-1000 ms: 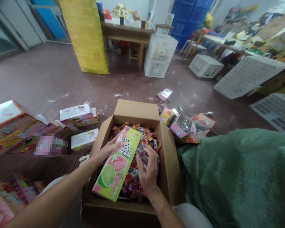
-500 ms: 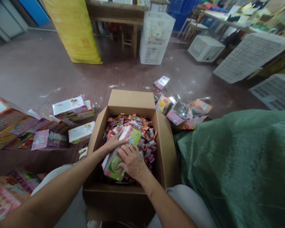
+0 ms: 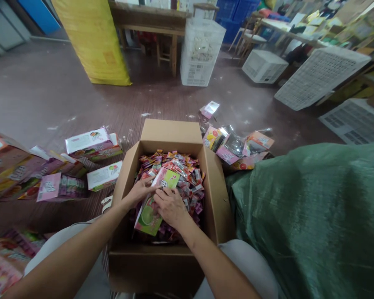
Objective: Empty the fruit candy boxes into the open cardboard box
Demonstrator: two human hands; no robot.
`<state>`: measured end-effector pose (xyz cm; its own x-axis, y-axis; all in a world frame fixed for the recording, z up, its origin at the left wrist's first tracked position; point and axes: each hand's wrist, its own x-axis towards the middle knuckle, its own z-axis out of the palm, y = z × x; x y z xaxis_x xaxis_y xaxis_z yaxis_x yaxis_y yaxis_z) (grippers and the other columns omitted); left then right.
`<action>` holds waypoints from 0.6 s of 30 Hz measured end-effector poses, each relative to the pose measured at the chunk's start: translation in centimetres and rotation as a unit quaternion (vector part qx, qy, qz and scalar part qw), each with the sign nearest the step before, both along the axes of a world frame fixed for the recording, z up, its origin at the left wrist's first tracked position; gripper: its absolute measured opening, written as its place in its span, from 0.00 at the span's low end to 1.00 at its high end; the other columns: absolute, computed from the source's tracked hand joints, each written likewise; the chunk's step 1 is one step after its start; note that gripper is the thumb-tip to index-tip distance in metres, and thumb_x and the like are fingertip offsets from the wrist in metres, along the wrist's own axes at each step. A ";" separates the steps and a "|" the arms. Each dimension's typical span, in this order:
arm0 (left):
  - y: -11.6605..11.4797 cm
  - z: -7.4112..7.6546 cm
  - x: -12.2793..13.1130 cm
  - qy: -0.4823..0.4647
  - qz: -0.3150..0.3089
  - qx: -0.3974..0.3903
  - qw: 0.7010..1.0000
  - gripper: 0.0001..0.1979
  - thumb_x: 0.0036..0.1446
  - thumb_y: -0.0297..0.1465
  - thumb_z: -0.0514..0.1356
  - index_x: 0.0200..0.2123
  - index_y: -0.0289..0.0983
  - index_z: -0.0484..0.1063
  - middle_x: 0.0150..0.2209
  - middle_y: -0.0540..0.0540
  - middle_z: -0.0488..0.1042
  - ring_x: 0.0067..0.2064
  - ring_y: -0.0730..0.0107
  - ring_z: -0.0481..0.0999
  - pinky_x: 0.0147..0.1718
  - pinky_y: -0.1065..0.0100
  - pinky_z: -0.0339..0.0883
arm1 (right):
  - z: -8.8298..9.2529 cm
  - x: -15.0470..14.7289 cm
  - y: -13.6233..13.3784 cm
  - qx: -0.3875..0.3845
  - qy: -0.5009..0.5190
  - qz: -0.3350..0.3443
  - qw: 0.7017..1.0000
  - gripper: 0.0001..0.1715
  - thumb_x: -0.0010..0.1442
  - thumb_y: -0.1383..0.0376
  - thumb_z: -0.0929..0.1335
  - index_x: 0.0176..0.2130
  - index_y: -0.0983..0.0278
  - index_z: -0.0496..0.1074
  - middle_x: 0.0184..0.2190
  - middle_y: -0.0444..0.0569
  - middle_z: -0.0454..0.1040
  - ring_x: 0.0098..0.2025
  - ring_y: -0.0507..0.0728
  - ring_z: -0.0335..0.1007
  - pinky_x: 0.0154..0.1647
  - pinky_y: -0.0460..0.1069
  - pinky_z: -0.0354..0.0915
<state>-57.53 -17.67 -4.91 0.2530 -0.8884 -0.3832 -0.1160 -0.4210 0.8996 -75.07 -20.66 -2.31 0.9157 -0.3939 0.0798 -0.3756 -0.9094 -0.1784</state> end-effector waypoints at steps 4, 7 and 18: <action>0.5 0.1 -0.2 -0.155 -0.053 0.027 0.986 0.30 0.49 0.45 0.65 0.54 0.38 0.75 0.33 0.46 0.80 0.41 0.57 0.77 0.39 0.67 0.65 | 0.0 0.8 0.3 -0.015 0.062 0.028 0.998 0.08 0.64 0.65 0.65 0.44 0.64 0.71 0.45 0.51 0.74 0.50 0.60 0.63 0.50 0.57 0.57; 0.4 0.1 -0.6 -0.192 -0.081 0.015 0.978 0.26 0.53 0.44 0.62 0.52 0.38 0.77 0.32 0.44 0.80 0.39 0.57 0.77 0.37 0.67 0.64 | 0.1 0.9 0.5 -0.008 0.093 0.038 0.995 0.12 0.63 0.59 0.67 0.41 0.65 0.74 0.44 0.52 0.74 0.52 0.62 0.62 0.54 0.59 0.58; -0.3 -1.5 -0.5 -0.088 -0.126 -0.050 0.987 0.25 0.47 0.44 0.64 0.46 0.36 0.79 0.31 0.51 0.77 0.37 0.62 0.72 0.36 0.71 0.64 | 1.2 -2.2 0.2 -0.052 0.040 0.109 0.992 0.06 0.62 0.63 0.70 0.34 0.63 0.72 0.32 0.46 0.74 0.51 0.60 0.65 0.56 0.57 0.58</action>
